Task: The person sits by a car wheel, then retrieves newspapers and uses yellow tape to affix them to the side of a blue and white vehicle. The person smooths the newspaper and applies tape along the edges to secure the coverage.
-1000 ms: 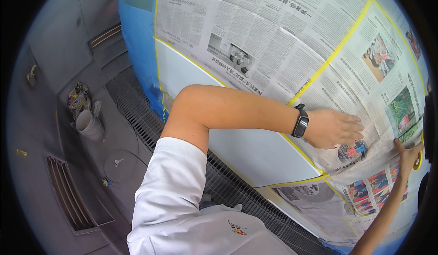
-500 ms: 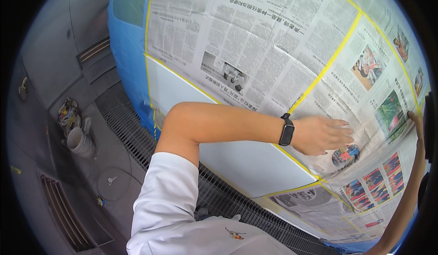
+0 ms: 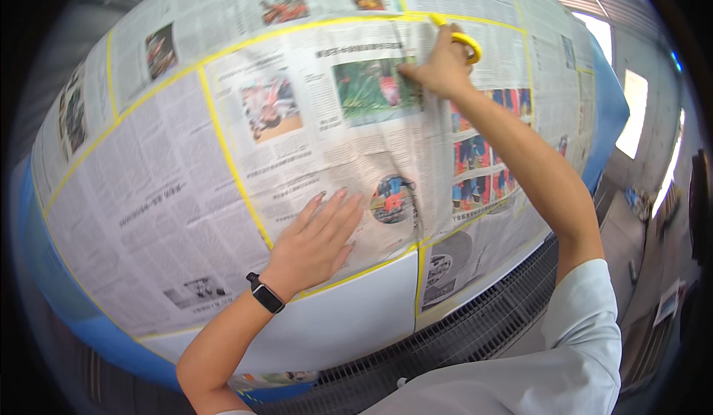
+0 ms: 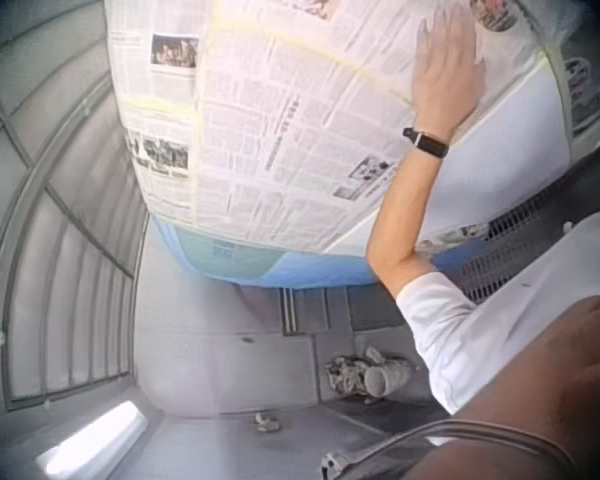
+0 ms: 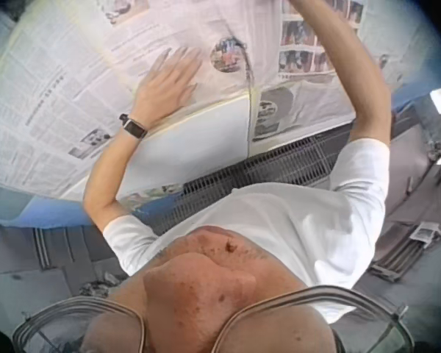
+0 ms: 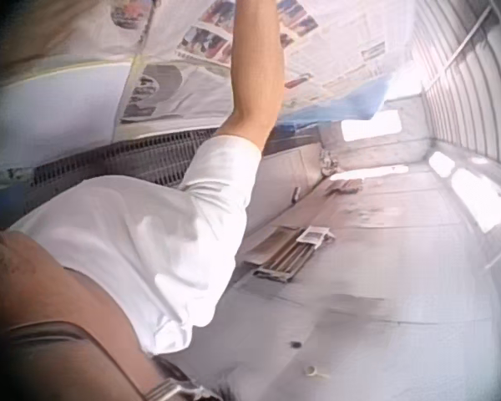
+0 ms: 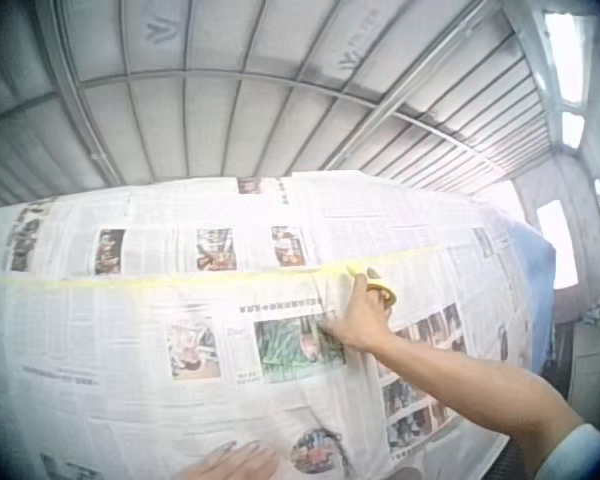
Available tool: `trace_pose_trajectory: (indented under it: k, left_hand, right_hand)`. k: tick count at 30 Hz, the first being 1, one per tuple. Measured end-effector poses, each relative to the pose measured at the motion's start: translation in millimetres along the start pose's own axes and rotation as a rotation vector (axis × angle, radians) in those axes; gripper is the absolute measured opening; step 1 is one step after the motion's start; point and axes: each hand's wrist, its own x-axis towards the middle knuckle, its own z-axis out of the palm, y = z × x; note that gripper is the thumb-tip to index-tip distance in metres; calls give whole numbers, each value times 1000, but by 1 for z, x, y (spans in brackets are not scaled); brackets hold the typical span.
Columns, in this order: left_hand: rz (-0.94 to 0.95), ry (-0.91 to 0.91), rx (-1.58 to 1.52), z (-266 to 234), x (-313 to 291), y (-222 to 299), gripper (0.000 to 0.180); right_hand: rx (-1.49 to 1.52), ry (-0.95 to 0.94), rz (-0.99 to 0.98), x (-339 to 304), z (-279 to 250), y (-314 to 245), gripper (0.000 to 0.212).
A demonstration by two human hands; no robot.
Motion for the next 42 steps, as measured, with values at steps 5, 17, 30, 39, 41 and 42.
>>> trace_pose_trajectory:
  k: [5,17,30,39,41,42]
  left_hand:
    - [-4,44,8,5,35,-28,64]
    - [42,218,44,48,201,-48,66]
    - [168,90,-80,113,266,62,65]
    - [230,-151,-196,127,313,197,64]
    - [230,-197,-246,145,329,229,63]
    - [204,-209,-314,159,339,251,62]
  right_hand:
    - [-19,-45,2,-37,-10,-9,117]
    - [27,-201,-284,-128,-13,93,89]
    - [72,-757,-19,-379,-76,282,48]
    - [219,-757,404,-380,-150,432,54]
    - [215,-825,429,-388,-166,469,54]
    - [223,-886,450,-389,-177,494,53]
